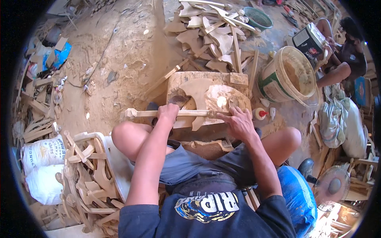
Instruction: The person spreads wood paste onto wooden pieces using a small wooden spatula, then attaches a wooden handle to a wooden axe piece and smooths the paste over the joint with their fingers.
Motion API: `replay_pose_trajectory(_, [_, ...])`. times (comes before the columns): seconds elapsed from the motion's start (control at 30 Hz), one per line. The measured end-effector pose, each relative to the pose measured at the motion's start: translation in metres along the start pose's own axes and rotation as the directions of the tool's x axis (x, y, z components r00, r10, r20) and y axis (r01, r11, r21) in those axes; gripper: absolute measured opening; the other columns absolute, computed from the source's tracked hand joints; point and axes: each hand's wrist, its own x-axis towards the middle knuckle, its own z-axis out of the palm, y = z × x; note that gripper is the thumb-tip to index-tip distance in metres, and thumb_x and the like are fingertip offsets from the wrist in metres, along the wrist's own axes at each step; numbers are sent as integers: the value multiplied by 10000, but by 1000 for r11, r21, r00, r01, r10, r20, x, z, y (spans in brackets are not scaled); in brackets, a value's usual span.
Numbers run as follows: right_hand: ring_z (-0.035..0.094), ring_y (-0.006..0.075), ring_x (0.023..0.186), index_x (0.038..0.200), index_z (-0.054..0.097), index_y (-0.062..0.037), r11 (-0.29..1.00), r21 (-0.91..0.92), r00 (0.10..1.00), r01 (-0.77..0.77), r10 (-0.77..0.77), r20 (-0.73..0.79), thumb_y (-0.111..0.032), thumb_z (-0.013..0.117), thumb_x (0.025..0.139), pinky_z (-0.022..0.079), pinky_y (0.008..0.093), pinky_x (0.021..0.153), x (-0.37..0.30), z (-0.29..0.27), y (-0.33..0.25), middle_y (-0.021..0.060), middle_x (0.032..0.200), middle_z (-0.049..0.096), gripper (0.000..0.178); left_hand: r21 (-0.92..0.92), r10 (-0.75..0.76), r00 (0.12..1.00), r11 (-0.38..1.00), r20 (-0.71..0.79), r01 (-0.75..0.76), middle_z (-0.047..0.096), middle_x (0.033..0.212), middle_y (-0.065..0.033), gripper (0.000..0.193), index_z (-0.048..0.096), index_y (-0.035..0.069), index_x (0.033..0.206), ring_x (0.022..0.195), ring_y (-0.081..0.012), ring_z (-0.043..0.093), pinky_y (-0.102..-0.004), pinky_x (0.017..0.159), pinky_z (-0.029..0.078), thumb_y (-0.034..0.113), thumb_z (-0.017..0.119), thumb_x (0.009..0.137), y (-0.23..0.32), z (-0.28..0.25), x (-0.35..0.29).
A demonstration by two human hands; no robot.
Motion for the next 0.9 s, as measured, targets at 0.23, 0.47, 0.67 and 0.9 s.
replay_pose_trajectory(0.23, [625,227,1049,1377,738,-366,992,120,999,23,-19,-29,-161,688,920,437,421,842,22,11,-8,40,977,618,504,-3,23,1000,1000,11,-23,791,1219,-137,265,810,100,1113,1149,-310,765,-437,932,634,79,839,850,3,-7,0])
replay_pose_trajectory(0.47, [678,233,817,1395,676,-99,521,853,929,12,309,-202,-130,557,1069,535,339,756,12,-6,21,115,1009,756,348,-128,120,973,987,197,-96,779,1180,-197,387,794,88,1176,1102,-360,755,-447,953,615,153,787,794,6,-41,-3])
replay_pose_trajectory(0.67, [544,92,696,1207,651,-11,-43,993,900,112,428,-83,-157,546,1051,445,255,634,-24,-70,30,24,877,641,237,-590,180,980,784,-81,-193,790,1130,-161,417,755,166,1281,1065,-342,751,-445,925,576,273,755,877,13,-80,-15])
replay_pose_trajectory(0.9, [536,48,661,1339,583,5,2,964,852,265,468,-235,-202,611,1073,403,210,565,-62,-103,20,-1,879,621,338,-755,160,910,515,-381,-407,784,1094,-218,531,689,-17,1336,1048,-296,746,-412,968,557,335,745,943,70,-131,-51])
